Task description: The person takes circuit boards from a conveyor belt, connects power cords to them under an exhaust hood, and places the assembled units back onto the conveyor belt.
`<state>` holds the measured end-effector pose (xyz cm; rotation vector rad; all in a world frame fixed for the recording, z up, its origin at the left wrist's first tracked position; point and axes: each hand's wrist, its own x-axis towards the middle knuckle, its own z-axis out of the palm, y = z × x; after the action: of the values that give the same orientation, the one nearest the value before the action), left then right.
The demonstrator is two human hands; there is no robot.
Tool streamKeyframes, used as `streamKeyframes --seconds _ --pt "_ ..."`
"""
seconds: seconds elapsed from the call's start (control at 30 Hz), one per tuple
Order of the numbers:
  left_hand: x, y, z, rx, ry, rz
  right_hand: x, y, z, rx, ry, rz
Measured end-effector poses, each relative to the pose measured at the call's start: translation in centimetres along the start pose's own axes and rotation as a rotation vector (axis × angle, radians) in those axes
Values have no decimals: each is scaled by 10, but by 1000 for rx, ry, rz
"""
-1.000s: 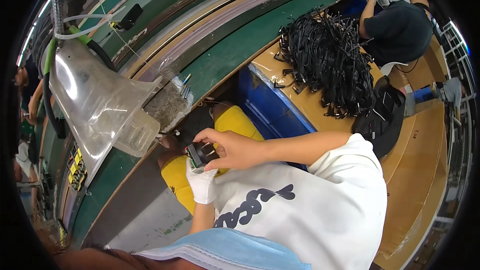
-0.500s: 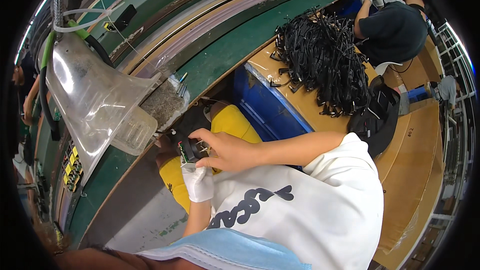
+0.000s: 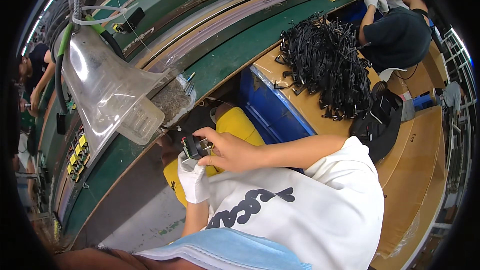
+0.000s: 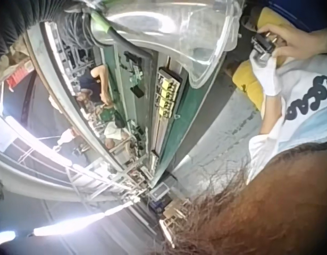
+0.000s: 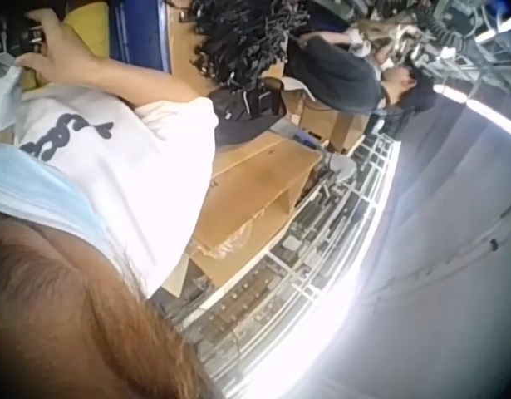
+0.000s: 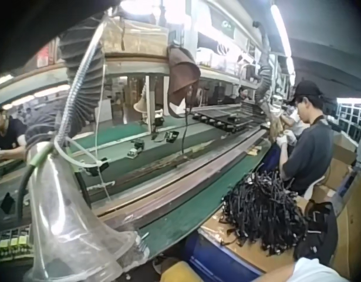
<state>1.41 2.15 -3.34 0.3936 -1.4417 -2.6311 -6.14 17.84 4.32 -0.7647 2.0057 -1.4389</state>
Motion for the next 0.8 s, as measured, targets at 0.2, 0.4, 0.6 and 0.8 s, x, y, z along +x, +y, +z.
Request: streamKeyframes --seconds 0.2,0.4,0.6,0.8 --pt "-1 10 8 46 26 -24 4 23 21 322 114 -14" --pt "9 8 12 71 -10 -37 0 21 14 289 183 -46" --pt "19 10 1 -65 71 65 13 8 -12 -87 116 53" --pt "9 29 -27 -235 19 127 9 -16 -55 -259 -190 119"
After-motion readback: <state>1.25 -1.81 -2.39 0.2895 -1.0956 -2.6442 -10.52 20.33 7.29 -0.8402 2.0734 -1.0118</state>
